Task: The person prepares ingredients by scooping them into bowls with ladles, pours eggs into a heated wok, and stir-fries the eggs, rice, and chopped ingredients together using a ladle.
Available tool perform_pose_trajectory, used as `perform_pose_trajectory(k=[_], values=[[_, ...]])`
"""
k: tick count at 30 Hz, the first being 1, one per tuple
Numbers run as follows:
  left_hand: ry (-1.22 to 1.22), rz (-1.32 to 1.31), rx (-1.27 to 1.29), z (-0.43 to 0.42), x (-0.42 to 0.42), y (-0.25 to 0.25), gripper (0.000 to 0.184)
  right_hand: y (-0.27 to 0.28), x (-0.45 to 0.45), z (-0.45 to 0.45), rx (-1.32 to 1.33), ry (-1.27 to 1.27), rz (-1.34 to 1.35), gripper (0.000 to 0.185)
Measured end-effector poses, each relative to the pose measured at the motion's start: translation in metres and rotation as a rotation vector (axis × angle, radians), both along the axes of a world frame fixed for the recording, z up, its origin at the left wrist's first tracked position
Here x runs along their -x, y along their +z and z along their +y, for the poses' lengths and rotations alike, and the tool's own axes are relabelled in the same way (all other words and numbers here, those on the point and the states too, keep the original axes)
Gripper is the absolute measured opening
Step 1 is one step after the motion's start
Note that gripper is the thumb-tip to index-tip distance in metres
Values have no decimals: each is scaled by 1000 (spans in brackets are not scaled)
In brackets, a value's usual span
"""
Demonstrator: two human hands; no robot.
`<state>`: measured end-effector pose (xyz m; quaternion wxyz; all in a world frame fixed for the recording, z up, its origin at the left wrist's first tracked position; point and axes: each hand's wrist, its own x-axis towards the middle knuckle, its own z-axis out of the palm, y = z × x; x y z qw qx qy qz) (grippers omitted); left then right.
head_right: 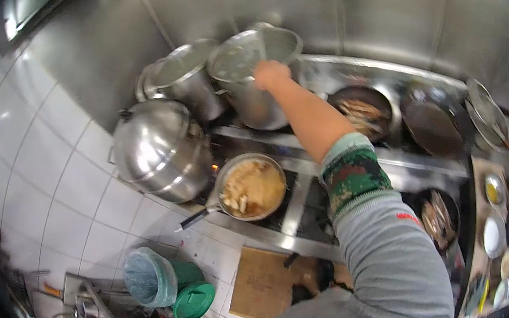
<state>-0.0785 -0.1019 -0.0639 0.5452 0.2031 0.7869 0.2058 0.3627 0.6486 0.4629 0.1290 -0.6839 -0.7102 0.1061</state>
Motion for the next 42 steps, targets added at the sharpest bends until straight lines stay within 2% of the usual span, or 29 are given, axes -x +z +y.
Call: perform_pose_trajectory(k=[2, 5, 6, 7, 8, 9, 10, 11, 13, 14, 15, 17, 18, 19, 20, 21, 22, 23, 24, 25, 26, 27, 28, 29, 30, 32, 34, 37, 42], values=[[-101, 22, 33, 10, 14, -1, 35, 4, -7, -53, -123, -55, -3, 45], [-340, 108, 54, 30, 32, -11, 34, -2, -36, -166, -194, 120, 131, 54], [-548, 201, 2, 42, 38, -17, 33, -9, -52, -214, -214, 206, 208, 57], [-914, 389, -127, 61, 45, -24, 33, -14, -66, -274, -217, 300, 329, 59], [-1192, 580, -303, 84, 49, -42, 33, -19, -81, -326, -84, 396, 373, 60], [-415, 166, 71, 134, -6, 19, 38, -35, -97, -372, 146, 456, 594, 62], [-463, 42, -98, 159, 2, -29, 39, -54, -114, -415, 142, 575, 626, 62], [-648, -9, -90, 214, -43, 11, 37, -61, -128, -459, 423, 535, 771, 65], [-819, -204, -292, 299, -139, 83, 27, -104, -141, -545, 655, 326, 1185, 65], [-784, -372, -354, 337, -176, 59, 26, -115, -143, -580, 647, 283, 1233, 62], [-849, -207, -318, 362, -246, 139, 27, -135, -147, -615, 668, 255, 1295, 61], [-670, -476, -457, 405, -343, 187, 36, -155, -145, -670, 734, 139, 1317, 60], [-529, -632, -344, 427, -386, 214, 40, -163, -143, -694, 727, 51, 1323, 59], [-494, -828, -292, 454, -417, 223, 45, -169, -142, -715, 721, -33, 1324, 59], [-501, -935, -383, 482, -443, 213, 52, -179, -143, -733, 714, -112, 1319, 58], [-446, -883, -351, 501, -471, 227, 53, -192, -143, -753, 629, -205, 1392, 56], [-265, -850, -308, 507, -496, 245, 48, -206, -143, -775, 544, -297, 1458, 55], [-217, -1006, -277, 542, -499, 230, 38, -220, -142, -797, 464, -384, 1522, 53], [-183, -962, -364, 562, -499, 224, 28, -234, -138, -820, 403, -527, 1601, 51], [-260, -786, -456, 572, -502, 237, 21, -244, -140, -844, 400, -685, 1646, 50], [-361, -813, -500, 593, -496, 247, 19, -253, -140, -869, 395, -845, 1688, 50], [-321, -822, -498, 603, -497, 265, 21, -262, -138, -894, 394, -1013, 1722, 50], [-359, -800, -540, 612, -498, 278, 26, -275, -136, -919, 401, -1090, 1716, 48], [-383, -836, -439, 634, -494, 283, 26, -287, -134, -943, 409, -1165, 1703, 47], [-397, -752, -449, 634, -497, 282, 25, -298, -133, -962, 414, -1234, 1681, 45], [-361, -698, -435, 619, -506, 278, 23, -318, -129, -990, 443, -1311, 1667, 44], [-281, -744, -416, 618, -501, 241, 22, -339, -125, -1013, 460, -1339, 1636, 43], [-56, -720, -390, 584, -507, 211, 20, -368, -116, -1048, 469, -1346, 1562, 42], [-100, -716, -522, 564, -515, 203, 21, -405, -102, -1117, 452, -1491, 1559, 43]])
